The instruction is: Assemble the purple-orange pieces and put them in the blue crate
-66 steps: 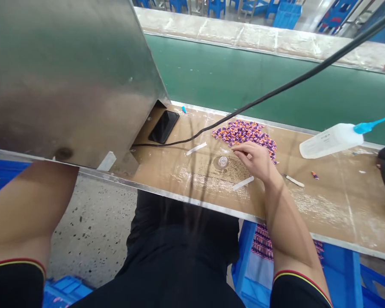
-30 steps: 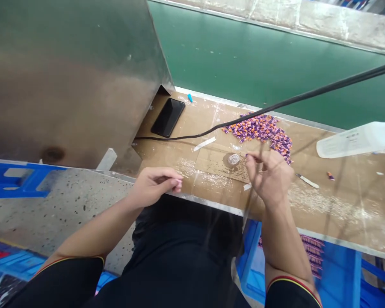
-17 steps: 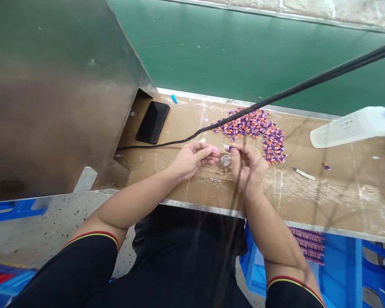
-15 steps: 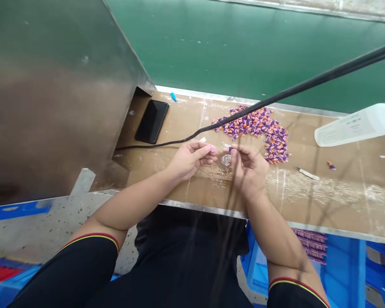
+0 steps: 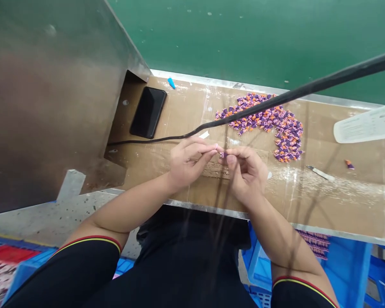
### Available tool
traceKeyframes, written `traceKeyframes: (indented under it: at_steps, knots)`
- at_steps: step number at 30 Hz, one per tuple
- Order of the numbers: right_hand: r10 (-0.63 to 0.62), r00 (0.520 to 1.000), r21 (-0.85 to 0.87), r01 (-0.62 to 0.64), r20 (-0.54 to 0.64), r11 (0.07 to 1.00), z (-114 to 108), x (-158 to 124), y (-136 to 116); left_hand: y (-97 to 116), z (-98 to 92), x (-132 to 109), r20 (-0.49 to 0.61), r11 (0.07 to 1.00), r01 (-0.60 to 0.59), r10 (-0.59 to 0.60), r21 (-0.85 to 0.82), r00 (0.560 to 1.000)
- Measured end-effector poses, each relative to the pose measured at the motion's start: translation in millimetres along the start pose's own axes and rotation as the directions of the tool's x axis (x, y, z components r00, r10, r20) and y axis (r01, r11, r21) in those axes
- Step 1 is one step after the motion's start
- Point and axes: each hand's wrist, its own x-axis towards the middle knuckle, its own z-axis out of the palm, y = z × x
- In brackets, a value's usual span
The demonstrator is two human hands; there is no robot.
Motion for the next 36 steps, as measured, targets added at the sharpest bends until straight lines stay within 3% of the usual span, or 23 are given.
traceKeyframes:
  at_steps: [4,8,10,12,15,18,21,27,30,36]
  knots:
    - [0.207,0.978,0.204,-0.203,0.000,0.958,-1.5,1.7,1.0,-10.7,-1.7,-4.2,0.086,0.992,-0.123,0.122,0.005,0.989]
    - [0.308,0.951,0.302,-0.301,0.025,0.905,-5.3,7.0,3.7,-15.0,2.6,-11.5,0.158,0.985,-0.166,0.173,-0.056,0.972]
    - [0.332,0.943,0.295,-0.321,0.014,0.900,-6.0,9.0,4.2,-12.2,4.6,-13.7,0.151,0.992,-0.080,0.095,-0.101,0.984]
    - [0.334,0.942,0.271,-0.317,-0.018,0.909,-6.4,10.3,4.2,-6.4,5.4,-13.7,0.166,0.974,0.124,-0.093,-0.189,0.982]
    - [0.294,0.952,0.211,-0.272,-0.080,0.939,-7.6,10.8,4.0,4.6,4.6,-10.2,0.260,0.809,0.477,-0.406,-0.345,0.876]
    - [0.247,0.965,0.124,-0.235,-0.089,0.964,-9.4,9.4,3.4,13.0,2.7,-5.4,0.361,0.603,0.659,-0.553,-0.450,0.751]
    - [0.220,0.975,0.056,-0.217,-0.041,0.975,-10.3,7.0,2.4,15.6,1.8,-2.2,0.407,0.459,0.742,-0.632,-0.489,0.659]
    - [0.158,0.987,0.029,-0.158,-0.004,0.987,-9.1,5.4,1.9,8.4,5.9,-1.7,0.374,0.281,0.779,-0.753,-0.561,0.541]
    - [0.156,0.987,0.038,-0.157,0.020,0.987,-8.0,5.9,2.4,6.2,8.5,-1.8,0.379,0.249,0.766,-0.753,-0.592,0.538]
    - [0.167,0.984,0.034,-0.170,0.059,0.985,-6.4,6.3,2.1,4.9,9.9,-4.8,0.343,0.339,0.727,-0.711,-0.597,0.613]
